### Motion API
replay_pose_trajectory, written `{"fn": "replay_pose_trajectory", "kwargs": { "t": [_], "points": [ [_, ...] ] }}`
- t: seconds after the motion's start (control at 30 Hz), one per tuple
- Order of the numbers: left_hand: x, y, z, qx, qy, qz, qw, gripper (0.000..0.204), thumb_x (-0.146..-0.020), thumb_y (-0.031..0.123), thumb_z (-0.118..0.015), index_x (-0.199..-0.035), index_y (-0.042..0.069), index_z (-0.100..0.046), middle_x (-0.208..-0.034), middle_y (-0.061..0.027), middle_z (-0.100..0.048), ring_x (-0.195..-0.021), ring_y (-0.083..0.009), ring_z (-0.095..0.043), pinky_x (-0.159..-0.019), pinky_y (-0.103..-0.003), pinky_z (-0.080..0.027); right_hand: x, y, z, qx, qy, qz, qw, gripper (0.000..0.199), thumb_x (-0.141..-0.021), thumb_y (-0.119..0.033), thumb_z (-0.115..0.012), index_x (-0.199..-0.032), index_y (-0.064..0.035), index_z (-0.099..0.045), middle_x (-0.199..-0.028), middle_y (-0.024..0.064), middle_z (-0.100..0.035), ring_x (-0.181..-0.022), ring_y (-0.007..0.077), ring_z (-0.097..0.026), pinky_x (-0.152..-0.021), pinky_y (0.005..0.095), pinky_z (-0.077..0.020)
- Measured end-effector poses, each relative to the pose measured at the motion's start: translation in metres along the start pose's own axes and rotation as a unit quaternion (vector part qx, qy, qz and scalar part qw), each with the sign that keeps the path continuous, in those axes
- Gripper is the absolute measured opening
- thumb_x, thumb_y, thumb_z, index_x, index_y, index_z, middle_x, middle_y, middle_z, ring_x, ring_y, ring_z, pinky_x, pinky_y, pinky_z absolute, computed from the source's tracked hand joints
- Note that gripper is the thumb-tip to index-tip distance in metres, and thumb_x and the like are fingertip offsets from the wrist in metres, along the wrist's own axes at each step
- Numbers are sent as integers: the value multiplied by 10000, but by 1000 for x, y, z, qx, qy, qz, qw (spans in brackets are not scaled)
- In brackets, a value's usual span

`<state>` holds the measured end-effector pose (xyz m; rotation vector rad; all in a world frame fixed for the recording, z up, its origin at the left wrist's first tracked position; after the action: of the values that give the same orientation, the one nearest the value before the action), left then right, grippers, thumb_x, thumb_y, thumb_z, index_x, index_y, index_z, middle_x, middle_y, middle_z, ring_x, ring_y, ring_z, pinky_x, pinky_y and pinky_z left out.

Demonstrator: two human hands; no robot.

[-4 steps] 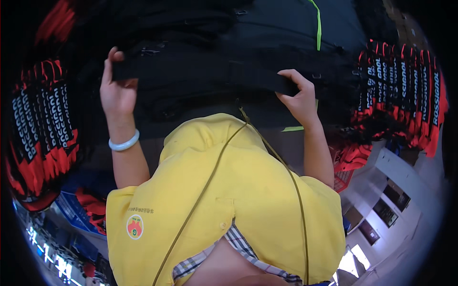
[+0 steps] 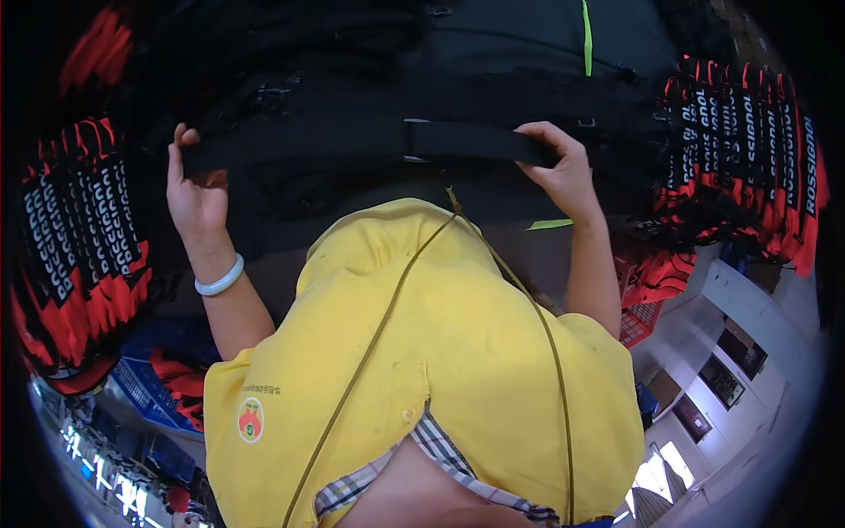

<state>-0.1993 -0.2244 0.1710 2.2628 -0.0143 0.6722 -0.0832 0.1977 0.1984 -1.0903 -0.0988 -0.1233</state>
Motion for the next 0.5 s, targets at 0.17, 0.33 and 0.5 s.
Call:
{"fn": "replay_pose_trajectory", "kwargs": {
  "t": [0.17, 0.33, 0.5],
  "points": [
    [-41, 62, 107, 86, -75, 93, 989, 186, -955, 134, -446, -1094, 75, -554, -798, 23, -564, -487, -71, -369, -421, -186, -286, 21, 62, 60, -320, -63, -142, 935, 334, -779, 35, -590, -1101, -45, -552, -1002, 32, -581, -805, 103, -542, -710, 229, -439],
    [-68, 96, 195, 150, 39, 123, 980, 96, -926, 137, -481, -918, 63, -542, -654, 30, -448, -471, -72, -307, -424, -201, -278, 49, 97, 158, -207, -32, -218, 953, 262, -811, -26, -574, -1068, -36, -625, -1136, 62, -600, -960, 138, -585, -703, 261, -491],
    [-78, 112, 254, 123, 120, 88, 981, 180, -902, 123, -547, -741, 89, -472, -621, 13, -435, -460, -72, -330, -404, -190, -294, 56, 152, 298, -148, 27, -348, 925, 306, -873, -132, -601, -1171, -66, -591, -949, 2, -622, -854, 88, -581, -650, 228, -473]
  ]
}}
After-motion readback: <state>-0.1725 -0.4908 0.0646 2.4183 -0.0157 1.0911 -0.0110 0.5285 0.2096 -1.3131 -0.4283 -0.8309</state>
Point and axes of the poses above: each hand's wrist, its own x-axis away from the middle knuckle, its own z-axis out of the back of the hand, y = z × x, the point moved 4 cm from there along -x, towards the middle knuckle
